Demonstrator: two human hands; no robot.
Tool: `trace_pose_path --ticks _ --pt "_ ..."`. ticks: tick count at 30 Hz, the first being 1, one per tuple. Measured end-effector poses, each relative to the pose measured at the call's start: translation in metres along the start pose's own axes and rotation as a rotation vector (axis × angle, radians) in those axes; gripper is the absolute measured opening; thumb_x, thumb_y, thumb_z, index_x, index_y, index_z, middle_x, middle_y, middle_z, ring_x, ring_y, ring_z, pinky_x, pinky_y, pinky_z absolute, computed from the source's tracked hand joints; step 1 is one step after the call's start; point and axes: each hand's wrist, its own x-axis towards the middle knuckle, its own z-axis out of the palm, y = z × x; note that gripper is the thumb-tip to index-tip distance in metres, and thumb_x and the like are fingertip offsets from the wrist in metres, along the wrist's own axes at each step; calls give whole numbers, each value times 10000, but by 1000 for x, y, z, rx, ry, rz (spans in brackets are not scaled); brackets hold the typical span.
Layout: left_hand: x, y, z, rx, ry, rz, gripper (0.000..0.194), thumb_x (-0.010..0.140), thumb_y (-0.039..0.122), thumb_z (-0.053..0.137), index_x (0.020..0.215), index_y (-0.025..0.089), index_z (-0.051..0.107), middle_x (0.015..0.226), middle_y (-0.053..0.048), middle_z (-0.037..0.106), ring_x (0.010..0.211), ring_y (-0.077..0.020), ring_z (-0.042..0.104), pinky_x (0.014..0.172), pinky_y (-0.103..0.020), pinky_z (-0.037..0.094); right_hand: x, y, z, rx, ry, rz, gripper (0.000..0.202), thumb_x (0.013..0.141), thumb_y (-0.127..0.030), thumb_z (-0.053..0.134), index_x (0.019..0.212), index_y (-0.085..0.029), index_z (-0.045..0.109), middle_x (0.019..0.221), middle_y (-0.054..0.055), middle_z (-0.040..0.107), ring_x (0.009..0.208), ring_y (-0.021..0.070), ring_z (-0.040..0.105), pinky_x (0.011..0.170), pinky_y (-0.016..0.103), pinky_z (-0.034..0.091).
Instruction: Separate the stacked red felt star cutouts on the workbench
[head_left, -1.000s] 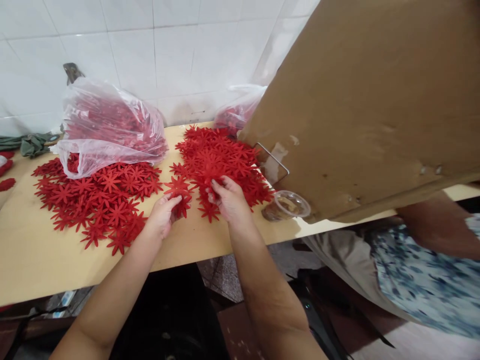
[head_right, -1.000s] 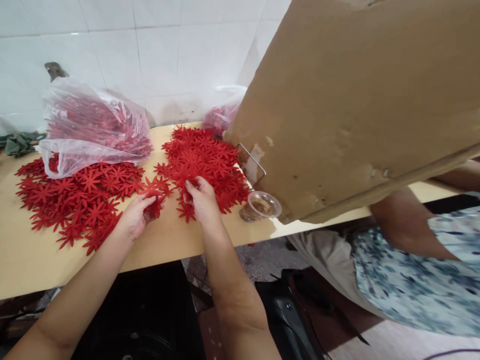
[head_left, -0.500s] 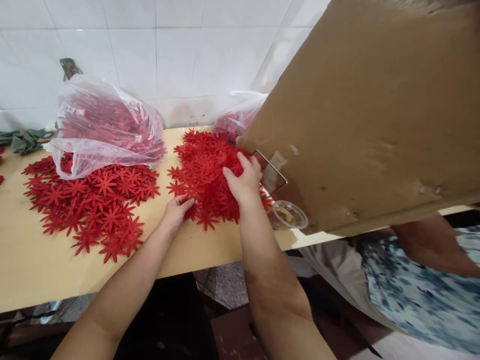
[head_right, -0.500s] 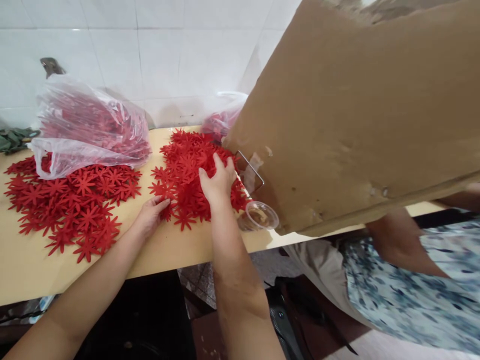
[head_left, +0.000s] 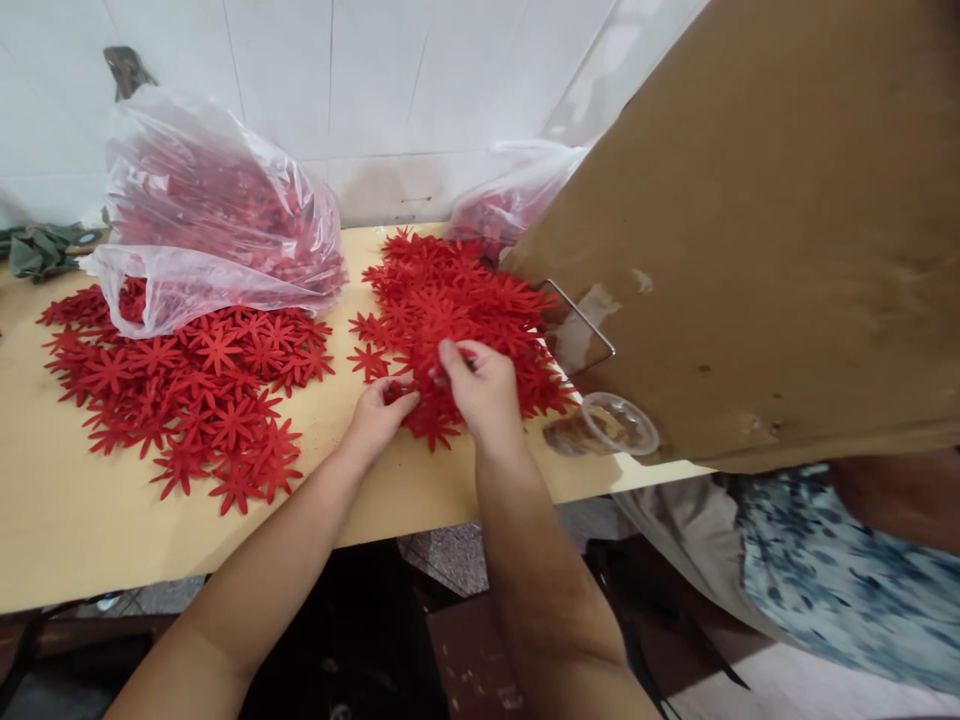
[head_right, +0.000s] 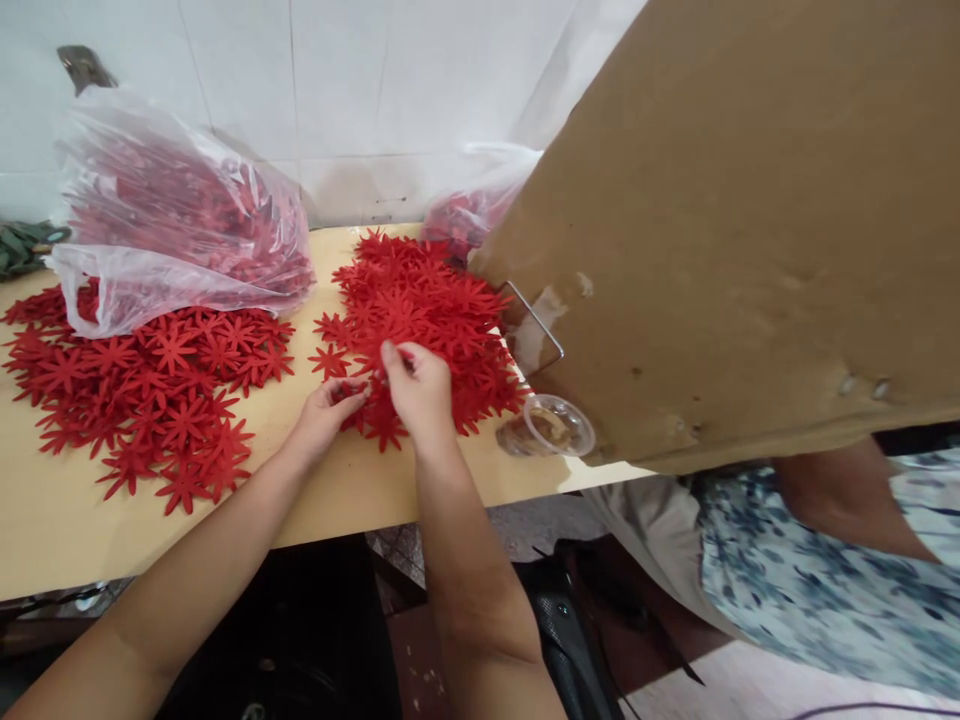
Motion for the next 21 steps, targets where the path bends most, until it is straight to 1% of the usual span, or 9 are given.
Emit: trace_pose_path --ticks 2,4,8,9,11,14,16,18,21 --pt "1 0 -1 -15 -13 -36 289 576 33 619 846 133 593 650 30 633 576 -59 553 658 -207 427 16 3 -6 23 126 27 405 731 -568 428 800 -184 538 696 31 580 634 148 574 582 301 481" --pt "2 0 -1 -52 -40 -65 292 588 37 611 865 130 601 628 24 642 586 -76 577 692 -232 441 26 6 -12 -73 246 -24 501 713 -588 439 994 -178 503 926 97 584 837 204 589 691 381 491" --pt "4 -1 -2 -103 -48 -105 192 595 102 646 783 119 613 561 25 629 544 -86 578 660 -246 459 11 3 -14 -483 432 -326 635 664 -540 550 1158 -156 447 1237 178 429 1180 304 383 946 550 306" --pt "4 -1 -1 -99 -36 -100 172 587 117 661 751 118 609 549 28 623 521 -81 567 626 -234 455 2 0 -13 -517 412 -368 609 678 -519 546 1160 -158 456 1250 174 420 1199 301 360 968 550 282" --pt "4 -2 0 -67 -23 -74 139 585 176 681 668 120 586 506 36 598 451 -65 525 523 -205 422 -18 -5 -8 -445 254 -355 526 716 -476 524 1143 -171 481 1197 151 475 1144 265 429 945 497 347" --pt "2 -1 1 18 -38 -44 231 622 306 662 561 130 526 401 50 520 345 -48 429 393 -183 315 -38 -6 1 -186 -99 -120 421 723 -441 531 1043 -167 539 987 113 599 866 200 585 760 385 486" --pt "1 1 0 55 -17 -23 298 639 368 641 523 133 498 363 56 476 326 -38 390 373 -181 280 -41 -1 4 -67 -240 -1 341 698 -415 567 926 -162 575 888 85 632 758 174 599 703 346 495" --pt "0 3 -1 52 -23 -15 345 657 429 609 524 129 503 384 43 487 354 -39 403 395 -182 303 -38 6 5 -24 -240 25 274 667 -381 602 837 -168 584 834 60 641 739 162 596 714 331 485" --pt "-1 5 -3 -8 -139 -56 334 648 449 607 618 121 555 502 17 568 446 -54 477 478 -195 377 -30 15 5 8 -102 30 229 655 -369 605 773 -176 569 740 29 632 684 150 585 686 317 479"
